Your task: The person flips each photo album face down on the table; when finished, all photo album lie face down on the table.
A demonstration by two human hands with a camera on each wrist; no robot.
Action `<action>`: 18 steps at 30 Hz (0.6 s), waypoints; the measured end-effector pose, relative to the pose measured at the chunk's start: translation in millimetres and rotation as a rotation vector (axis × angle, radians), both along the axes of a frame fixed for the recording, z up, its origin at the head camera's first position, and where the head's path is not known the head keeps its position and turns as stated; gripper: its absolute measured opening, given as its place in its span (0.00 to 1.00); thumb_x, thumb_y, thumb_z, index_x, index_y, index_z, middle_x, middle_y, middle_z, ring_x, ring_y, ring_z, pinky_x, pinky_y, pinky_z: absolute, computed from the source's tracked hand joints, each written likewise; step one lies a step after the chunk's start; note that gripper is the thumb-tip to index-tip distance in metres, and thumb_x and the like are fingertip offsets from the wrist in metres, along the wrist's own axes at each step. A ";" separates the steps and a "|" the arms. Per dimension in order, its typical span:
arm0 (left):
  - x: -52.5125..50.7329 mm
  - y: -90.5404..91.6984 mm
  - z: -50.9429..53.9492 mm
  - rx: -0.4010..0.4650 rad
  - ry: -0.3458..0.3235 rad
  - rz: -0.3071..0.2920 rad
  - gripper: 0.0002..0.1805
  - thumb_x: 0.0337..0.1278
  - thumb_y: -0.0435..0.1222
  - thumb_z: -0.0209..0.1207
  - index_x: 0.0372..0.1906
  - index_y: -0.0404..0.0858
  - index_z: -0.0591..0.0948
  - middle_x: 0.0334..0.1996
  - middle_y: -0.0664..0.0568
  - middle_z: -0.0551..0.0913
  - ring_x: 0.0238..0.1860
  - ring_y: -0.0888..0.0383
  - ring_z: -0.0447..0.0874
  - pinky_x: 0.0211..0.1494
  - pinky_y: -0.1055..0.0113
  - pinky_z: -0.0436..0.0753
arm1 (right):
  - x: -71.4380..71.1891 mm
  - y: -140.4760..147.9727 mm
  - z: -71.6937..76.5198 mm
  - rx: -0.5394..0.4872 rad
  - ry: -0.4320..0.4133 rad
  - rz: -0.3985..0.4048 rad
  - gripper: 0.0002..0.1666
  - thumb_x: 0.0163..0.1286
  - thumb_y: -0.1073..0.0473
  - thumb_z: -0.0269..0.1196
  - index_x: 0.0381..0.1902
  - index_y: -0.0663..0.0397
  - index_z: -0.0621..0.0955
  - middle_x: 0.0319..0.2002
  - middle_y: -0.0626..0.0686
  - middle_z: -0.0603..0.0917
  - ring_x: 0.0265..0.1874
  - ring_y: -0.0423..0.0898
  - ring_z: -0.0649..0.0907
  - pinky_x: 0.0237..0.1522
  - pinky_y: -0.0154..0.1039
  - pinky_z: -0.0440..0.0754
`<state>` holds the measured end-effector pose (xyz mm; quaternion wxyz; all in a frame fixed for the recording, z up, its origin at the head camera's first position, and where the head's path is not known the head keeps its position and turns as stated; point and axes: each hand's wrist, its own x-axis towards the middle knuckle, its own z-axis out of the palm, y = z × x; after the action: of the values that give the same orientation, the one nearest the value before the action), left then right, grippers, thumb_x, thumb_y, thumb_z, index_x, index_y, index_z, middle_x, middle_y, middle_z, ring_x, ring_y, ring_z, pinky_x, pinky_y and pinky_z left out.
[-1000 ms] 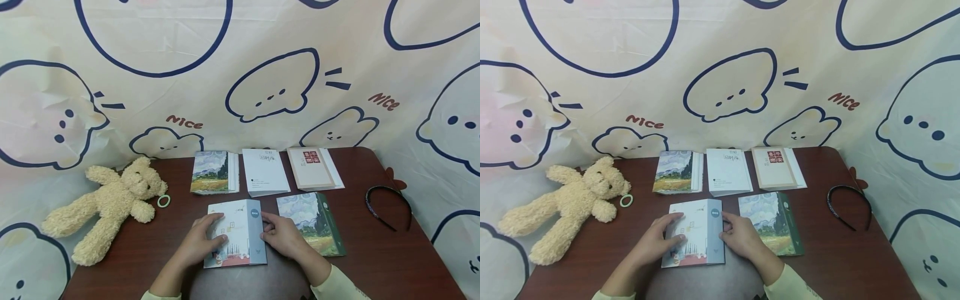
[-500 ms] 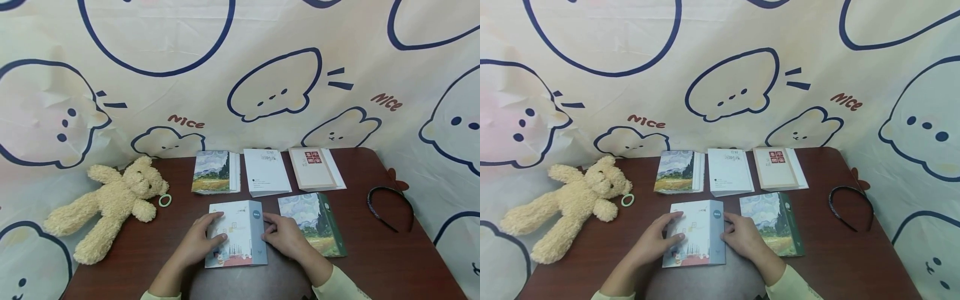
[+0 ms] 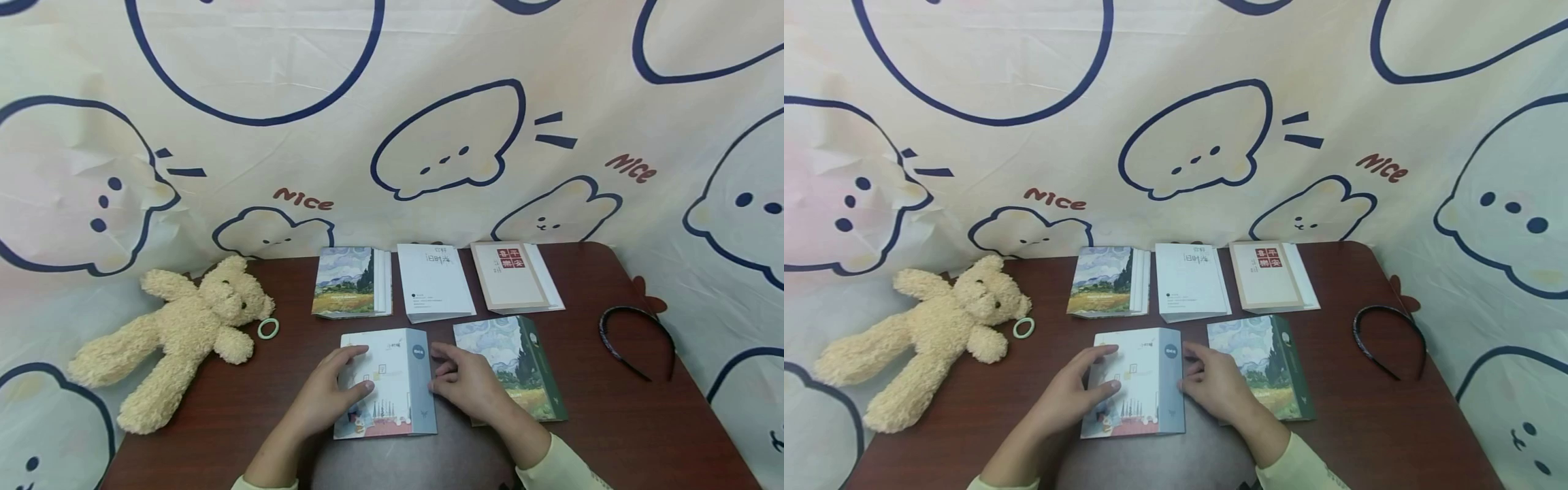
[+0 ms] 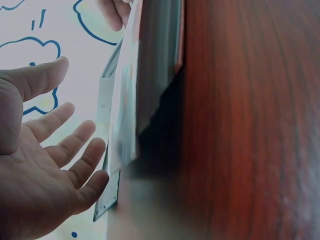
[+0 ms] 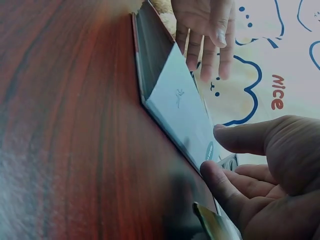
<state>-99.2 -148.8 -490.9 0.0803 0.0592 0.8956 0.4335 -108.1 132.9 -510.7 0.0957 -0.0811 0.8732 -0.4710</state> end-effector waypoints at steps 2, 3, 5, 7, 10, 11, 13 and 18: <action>-0.6 2.3 1.9 0.008 0.012 -0.007 0.31 0.58 0.39 0.75 0.67 0.48 0.80 0.64 0.52 0.79 0.64 0.48 0.76 0.67 0.40 0.72 | -0.2 0.4 1.9 -0.017 0.006 -0.006 0.38 0.62 0.65 0.75 0.70 0.62 0.76 0.59 0.57 0.84 0.43 0.41 0.86 0.38 0.31 0.85; -0.8 3.8 3.2 0.015 0.007 -0.003 0.31 0.58 0.39 0.75 0.67 0.48 0.80 0.63 0.52 0.79 0.64 0.48 0.76 0.67 0.40 0.72 | -0.3 0.7 2.5 -0.016 0.009 -0.012 0.38 0.63 0.65 0.75 0.70 0.61 0.75 0.59 0.57 0.84 0.43 0.41 0.86 0.39 0.30 0.85; -1.2 6.8 5.4 0.026 0.010 -0.005 0.30 0.59 0.40 0.74 0.67 0.48 0.80 0.63 0.52 0.79 0.63 0.48 0.76 0.65 0.39 0.73 | -0.6 1.0 4.1 -0.019 0.015 -0.023 0.38 0.63 0.65 0.75 0.71 0.61 0.75 0.59 0.56 0.84 0.44 0.41 0.86 0.39 0.30 0.85; -1.5 10.0 7.0 0.047 0.008 -0.009 0.30 0.60 0.40 0.74 0.68 0.48 0.80 0.62 0.51 0.79 0.63 0.47 0.76 0.65 0.39 0.74 | -1.0 1.5 5.7 -0.023 0.020 -0.035 0.38 0.63 0.65 0.75 0.70 0.59 0.76 0.58 0.55 0.85 0.44 0.41 0.86 0.40 0.31 0.85; -2.3 14.7 7.8 0.076 0.002 -0.013 0.30 0.60 0.39 0.73 0.68 0.47 0.79 0.63 0.49 0.79 0.63 0.46 0.76 0.66 0.40 0.75 | -1.5 2.8 8.2 -0.034 0.027 -0.048 0.38 0.62 0.66 0.75 0.70 0.59 0.76 0.58 0.54 0.85 0.44 0.42 0.86 0.40 0.31 0.86; -2.6 16.2 7.4 0.086 0.003 -0.016 0.30 0.61 0.39 0.73 0.68 0.47 0.79 0.62 0.48 0.79 0.63 0.46 0.76 0.67 0.40 0.75 | -1.8 3.4 8.9 -0.036 0.028 -0.054 0.38 0.62 0.66 0.75 0.70 0.58 0.76 0.58 0.54 0.85 0.44 0.41 0.86 0.41 0.32 0.86; -3.2 20.0 7.2 0.109 -0.001 -0.020 0.30 0.61 0.39 0.73 0.68 0.46 0.79 0.62 0.48 0.79 0.63 0.46 0.76 0.67 0.40 0.75 | -2.6 5.2 10.0 -0.036 0.030 -0.062 0.38 0.62 0.66 0.75 0.70 0.57 0.77 0.58 0.53 0.85 0.44 0.41 0.86 0.41 0.32 0.86; -4.9 32.8 8.2 0.156 0.009 -0.028 0.29 0.64 0.39 0.70 0.69 0.45 0.78 0.64 0.47 0.79 0.63 0.46 0.76 0.68 0.41 0.75 | -5.4 13.6 13.6 -0.025 0.034 -0.080 0.38 0.62 0.65 0.76 0.70 0.55 0.77 0.57 0.51 0.85 0.43 0.40 0.86 0.43 0.33 0.86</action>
<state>-104.1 -116.1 -482.7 0.0773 0.0797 0.8585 0.5007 -113.5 146.6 -497.1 0.0610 -0.0555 0.8713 -0.4838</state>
